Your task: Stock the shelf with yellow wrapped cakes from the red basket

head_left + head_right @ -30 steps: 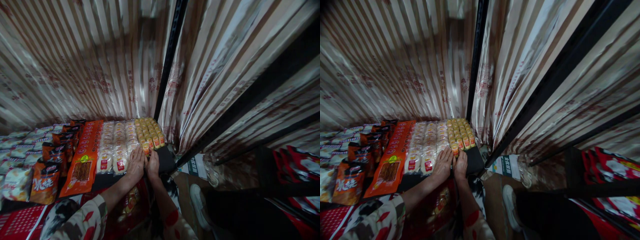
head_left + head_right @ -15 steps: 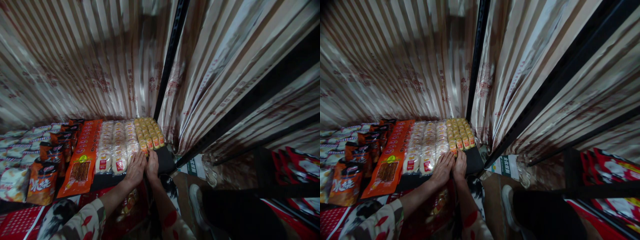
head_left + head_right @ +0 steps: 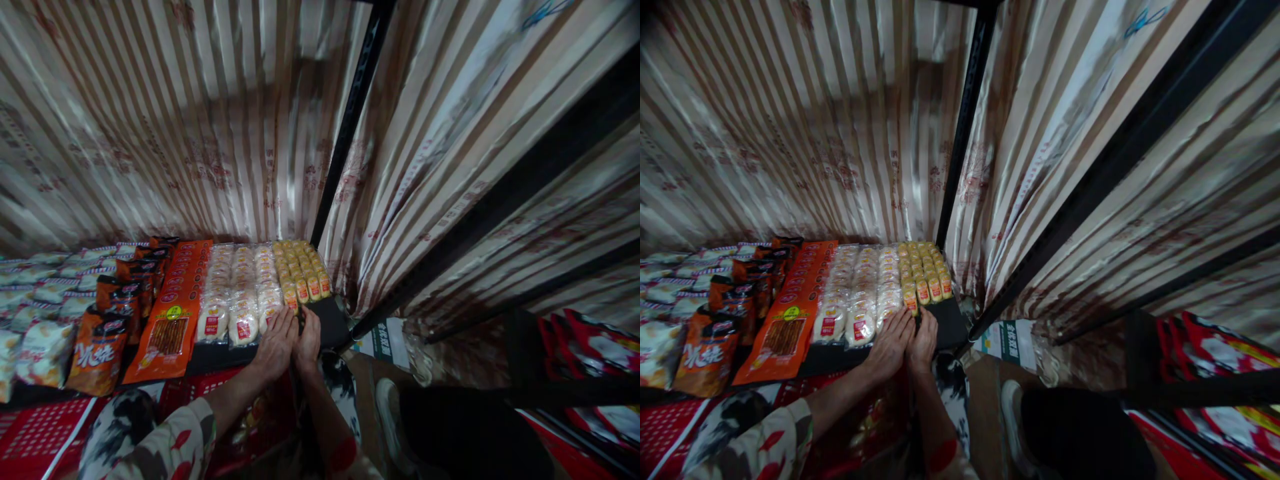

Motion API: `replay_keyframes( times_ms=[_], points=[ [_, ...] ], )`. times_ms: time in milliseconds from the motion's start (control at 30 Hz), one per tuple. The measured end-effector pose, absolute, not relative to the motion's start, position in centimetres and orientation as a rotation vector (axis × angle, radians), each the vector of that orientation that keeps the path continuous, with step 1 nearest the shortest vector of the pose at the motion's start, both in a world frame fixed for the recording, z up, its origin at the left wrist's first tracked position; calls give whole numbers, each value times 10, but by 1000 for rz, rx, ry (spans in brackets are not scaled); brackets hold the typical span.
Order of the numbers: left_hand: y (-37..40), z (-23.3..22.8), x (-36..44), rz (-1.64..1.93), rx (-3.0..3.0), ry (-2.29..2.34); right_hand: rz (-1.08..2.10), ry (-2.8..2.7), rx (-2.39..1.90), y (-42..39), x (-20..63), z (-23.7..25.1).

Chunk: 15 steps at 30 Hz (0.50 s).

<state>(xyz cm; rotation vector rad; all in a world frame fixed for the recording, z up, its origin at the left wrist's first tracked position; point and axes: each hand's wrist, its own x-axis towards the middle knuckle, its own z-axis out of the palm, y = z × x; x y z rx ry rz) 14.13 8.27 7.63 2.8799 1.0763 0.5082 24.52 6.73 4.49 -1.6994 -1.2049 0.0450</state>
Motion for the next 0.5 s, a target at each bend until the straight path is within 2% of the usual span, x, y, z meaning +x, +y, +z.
replay_keyframes(
  times_ms=[233, 400, 500],
  points=[
    [40, 51, 115, 575, 2850, 752, 188, -1203, -1625, 17, 219, 26],
    [5, 34, 80, 596, 2781, 824, 217, -1406, -1542, -11, 198, 8],
    [-10, 26, 60, 451, 2712, 921, 262, -1560, -1628, -19, 183, -8]
  ],
)
